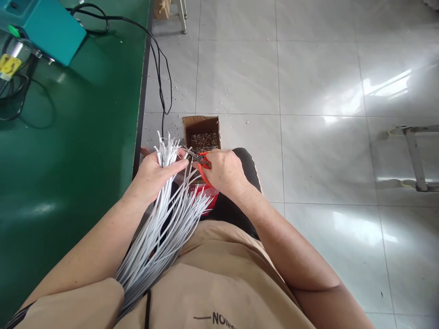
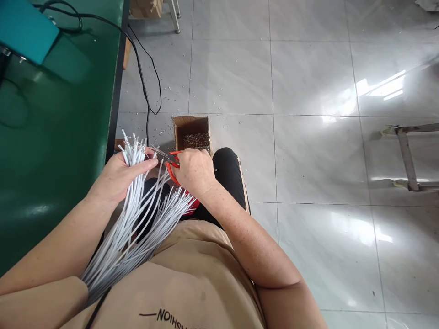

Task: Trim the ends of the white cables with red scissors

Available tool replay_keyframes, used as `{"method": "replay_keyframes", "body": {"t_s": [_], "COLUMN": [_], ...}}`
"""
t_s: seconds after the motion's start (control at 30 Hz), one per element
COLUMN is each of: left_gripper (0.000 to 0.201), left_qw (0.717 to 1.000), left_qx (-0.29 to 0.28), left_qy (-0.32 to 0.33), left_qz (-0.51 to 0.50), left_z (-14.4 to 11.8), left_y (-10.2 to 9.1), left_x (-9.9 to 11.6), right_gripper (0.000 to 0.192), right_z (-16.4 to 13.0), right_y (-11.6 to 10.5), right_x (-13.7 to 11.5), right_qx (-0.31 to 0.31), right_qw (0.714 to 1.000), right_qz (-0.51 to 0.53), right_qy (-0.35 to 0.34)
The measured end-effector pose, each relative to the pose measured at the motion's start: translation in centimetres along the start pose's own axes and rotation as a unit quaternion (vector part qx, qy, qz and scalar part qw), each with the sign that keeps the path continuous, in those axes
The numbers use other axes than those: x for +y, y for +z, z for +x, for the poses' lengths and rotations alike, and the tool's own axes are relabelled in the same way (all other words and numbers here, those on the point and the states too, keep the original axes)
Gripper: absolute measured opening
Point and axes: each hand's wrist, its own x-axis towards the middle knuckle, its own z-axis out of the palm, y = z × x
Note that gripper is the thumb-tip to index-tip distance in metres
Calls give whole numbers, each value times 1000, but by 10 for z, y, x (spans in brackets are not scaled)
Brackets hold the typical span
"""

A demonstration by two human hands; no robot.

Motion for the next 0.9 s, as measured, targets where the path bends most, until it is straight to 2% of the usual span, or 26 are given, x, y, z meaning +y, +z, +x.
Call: {"method": "replay_keyframes", "body": {"t_s": [0.5, 0.67, 0.73, 0.8, 0.9], "left_gripper": [28, 30, 31, 34, 39], "left_qw": [999, 999, 999, 999, 1000], "left_qx": [5, 0, 4, 16, 27], "left_qy": [19, 17, 15, 9, 3], "left_qz": [37, 32, 32, 29, 11], "left_z": [2, 1, 2, 2, 1], "left_y": [-3, -3, -2, -1, 1], "left_x": [-4, -3, -3, -4, -4], "right_gripper": [34, 30, 27, 23, 20], "right_z": [1, 3, 4, 5, 7], "right_y": [5, 5, 3, 1, -2], "right_x": [3, 12, 14, 12, 2], "right_qx": [-6, -14, -3, 15, 29], "right_qw": [1000, 998, 994, 974, 897], "right_qz": [20, 61, 111, 222, 434], "right_qy": [-5, -12, 6, 47, 84]}}
